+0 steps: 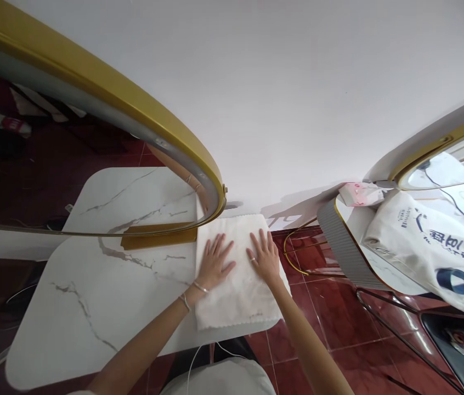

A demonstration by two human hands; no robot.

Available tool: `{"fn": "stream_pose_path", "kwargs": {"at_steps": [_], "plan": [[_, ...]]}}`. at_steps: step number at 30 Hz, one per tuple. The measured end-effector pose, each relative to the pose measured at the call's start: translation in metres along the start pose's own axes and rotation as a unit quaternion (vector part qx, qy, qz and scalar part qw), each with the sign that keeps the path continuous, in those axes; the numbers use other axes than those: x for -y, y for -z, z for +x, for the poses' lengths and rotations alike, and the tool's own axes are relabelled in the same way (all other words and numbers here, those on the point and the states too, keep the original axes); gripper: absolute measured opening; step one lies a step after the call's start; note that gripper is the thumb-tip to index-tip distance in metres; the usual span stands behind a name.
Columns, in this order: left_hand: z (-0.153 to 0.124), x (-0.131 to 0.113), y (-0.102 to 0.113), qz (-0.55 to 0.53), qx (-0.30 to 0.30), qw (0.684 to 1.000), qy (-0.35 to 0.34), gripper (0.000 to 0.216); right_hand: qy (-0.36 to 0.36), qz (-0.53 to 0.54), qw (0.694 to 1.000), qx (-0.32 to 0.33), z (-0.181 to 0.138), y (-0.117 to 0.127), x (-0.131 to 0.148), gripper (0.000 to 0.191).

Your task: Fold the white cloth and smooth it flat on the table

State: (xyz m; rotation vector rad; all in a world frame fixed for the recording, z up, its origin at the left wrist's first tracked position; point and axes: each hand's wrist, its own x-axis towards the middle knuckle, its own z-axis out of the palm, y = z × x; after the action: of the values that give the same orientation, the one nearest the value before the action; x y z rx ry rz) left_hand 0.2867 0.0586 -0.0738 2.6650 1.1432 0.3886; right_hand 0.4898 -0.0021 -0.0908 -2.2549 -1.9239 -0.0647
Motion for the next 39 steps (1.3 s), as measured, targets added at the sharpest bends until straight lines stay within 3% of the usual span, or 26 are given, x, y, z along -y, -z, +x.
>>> {"fn": "stream_pose_path", "kwargs": {"at_steps": [6,11,16,18,20,22,24,30,34,36,39], "plan": [[-0.063,-0.029,0.007,-0.017,0.023,0.999,-0.024,0.065,-0.041,-0.008,0.999,-0.018,-0.082,0.005,0.017,0.058],[-0.086,-0.029,0.013,-0.023,0.030,0.999,-0.027,0.064,-0.066,-0.020,0.997,-0.027,-0.107,0.004,0.036,0.058],[-0.105,-0.013,0.018,-0.015,0.020,1.000,-0.011,0.062,-0.051,-0.005,0.999,-0.006,-0.098,0.003,0.061,0.058],[-0.107,-0.001,0.018,-0.019,-0.019,0.999,0.026,0.059,-0.043,0.006,0.999,-0.006,-0.090,0.001,0.074,0.059],[-0.101,0.014,0.018,-0.021,-0.103,0.983,0.147,0.051,-0.038,0.017,0.999,-0.010,-0.081,-0.002,0.086,0.059],[-0.088,0.031,0.020,-0.041,-0.188,0.936,0.294,0.040,-0.036,0.026,0.999,-0.016,-0.072,-0.005,0.095,0.060],[-0.073,0.047,0.026,-0.083,-0.219,0.904,0.357,0.030,-0.033,0.031,0.999,-0.019,-0.066,-0.008,0.102,0.059],[-0.061,0.072,0.052,-0.125,-0.235,0.920,0.289,0.035,-0.032,0.025,0.999,-0.035,-0.057,-0.010,0.117,0.061],[-0.061,0.082,0.054,-0.033,-0.278,0.901,0.331,0.038,-0.021,0.035,0.999,-0.024,-0.041,-0.014,0.143,0.061],[-0.061,0.088,0.048,0.006,-0.242,0.917,0.317,0.042,-0.010,0.040,0.999,-0.014,-0.025,-0.016,0.160,0.060],[-0.067,0.100,0.039,0.015,-0.157,0.961,0.225,0.052,0.039,0.055,0.998,-0.012,-0.002,-0.018,0.183,0.058]]}}
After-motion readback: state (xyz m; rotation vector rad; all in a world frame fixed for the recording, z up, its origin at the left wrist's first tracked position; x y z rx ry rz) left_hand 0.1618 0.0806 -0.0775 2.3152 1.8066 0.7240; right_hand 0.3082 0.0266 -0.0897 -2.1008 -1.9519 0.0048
